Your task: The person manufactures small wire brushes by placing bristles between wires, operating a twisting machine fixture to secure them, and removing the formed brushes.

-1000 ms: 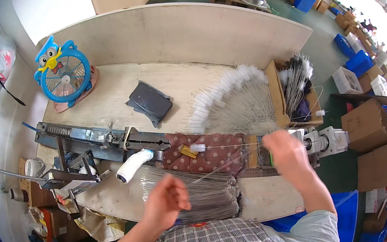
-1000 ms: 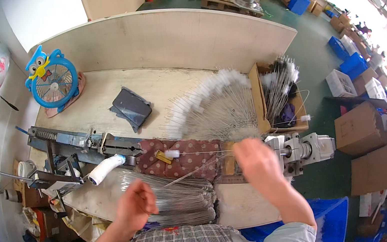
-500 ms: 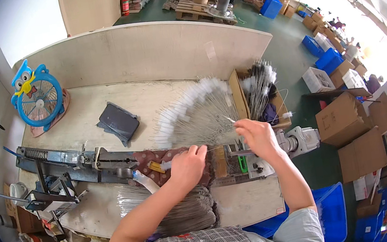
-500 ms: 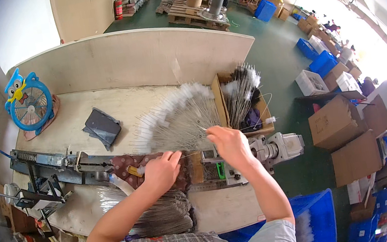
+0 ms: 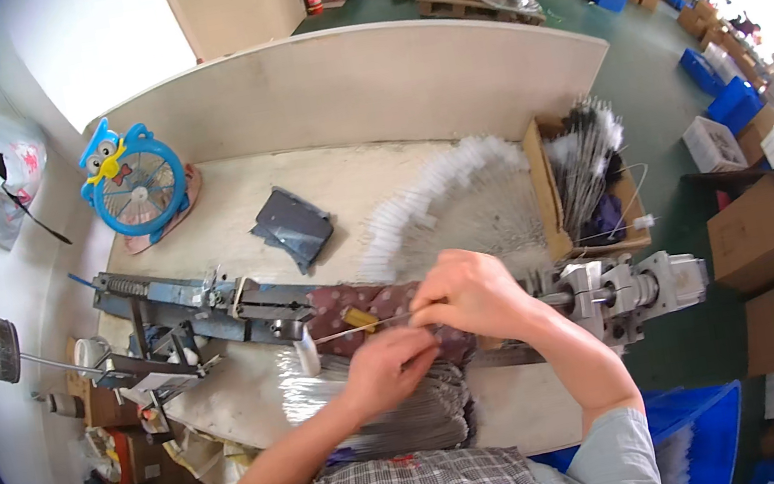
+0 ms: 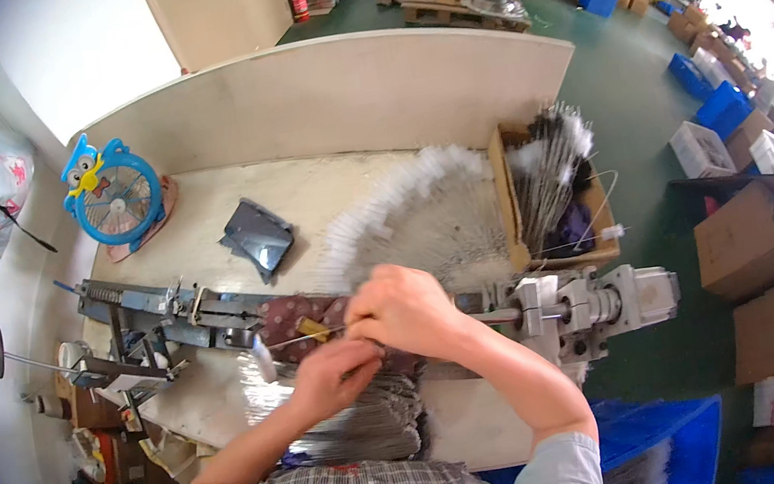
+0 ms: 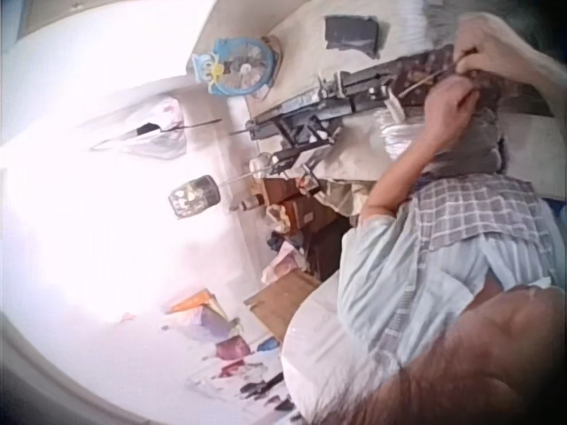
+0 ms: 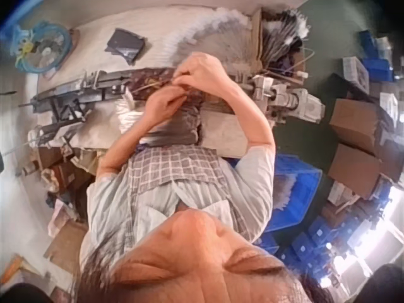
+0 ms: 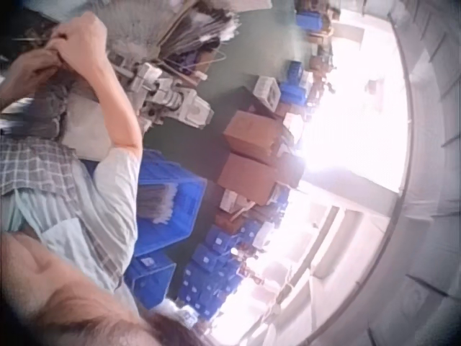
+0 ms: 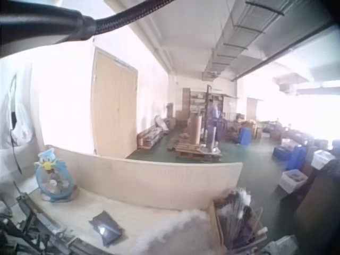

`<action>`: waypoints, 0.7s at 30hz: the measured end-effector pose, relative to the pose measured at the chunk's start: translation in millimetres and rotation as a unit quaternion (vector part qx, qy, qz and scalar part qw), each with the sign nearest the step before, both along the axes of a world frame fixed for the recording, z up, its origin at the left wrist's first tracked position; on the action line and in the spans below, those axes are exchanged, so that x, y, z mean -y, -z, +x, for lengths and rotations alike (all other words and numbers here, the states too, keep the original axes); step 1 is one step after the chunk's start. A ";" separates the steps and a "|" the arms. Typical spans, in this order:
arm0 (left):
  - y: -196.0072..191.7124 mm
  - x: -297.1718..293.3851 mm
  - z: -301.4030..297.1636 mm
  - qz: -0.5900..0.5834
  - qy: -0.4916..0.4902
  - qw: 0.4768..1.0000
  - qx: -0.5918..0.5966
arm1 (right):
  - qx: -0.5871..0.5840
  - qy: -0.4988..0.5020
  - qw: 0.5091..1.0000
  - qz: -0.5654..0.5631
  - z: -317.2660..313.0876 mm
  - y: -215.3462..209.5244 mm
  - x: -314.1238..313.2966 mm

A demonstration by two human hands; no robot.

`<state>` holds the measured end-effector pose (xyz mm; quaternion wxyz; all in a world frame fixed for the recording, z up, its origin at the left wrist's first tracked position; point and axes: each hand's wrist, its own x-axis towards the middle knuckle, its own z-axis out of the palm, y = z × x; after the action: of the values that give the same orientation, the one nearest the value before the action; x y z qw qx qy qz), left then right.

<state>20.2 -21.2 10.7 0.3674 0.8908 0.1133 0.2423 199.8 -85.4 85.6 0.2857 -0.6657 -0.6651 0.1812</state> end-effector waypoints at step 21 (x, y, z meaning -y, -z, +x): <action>-4.9 -44.2 -77.2 -0.468 -0.156 0.867 -0.073 | 0.092 0.039 0.994 0.050 -87.6 30.2 -82.7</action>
<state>-57.0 23.0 15.6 0.6895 0.6000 0.3773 0.1494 112.2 -2.7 55.3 0.2637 -0.6900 -0.6700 0.0743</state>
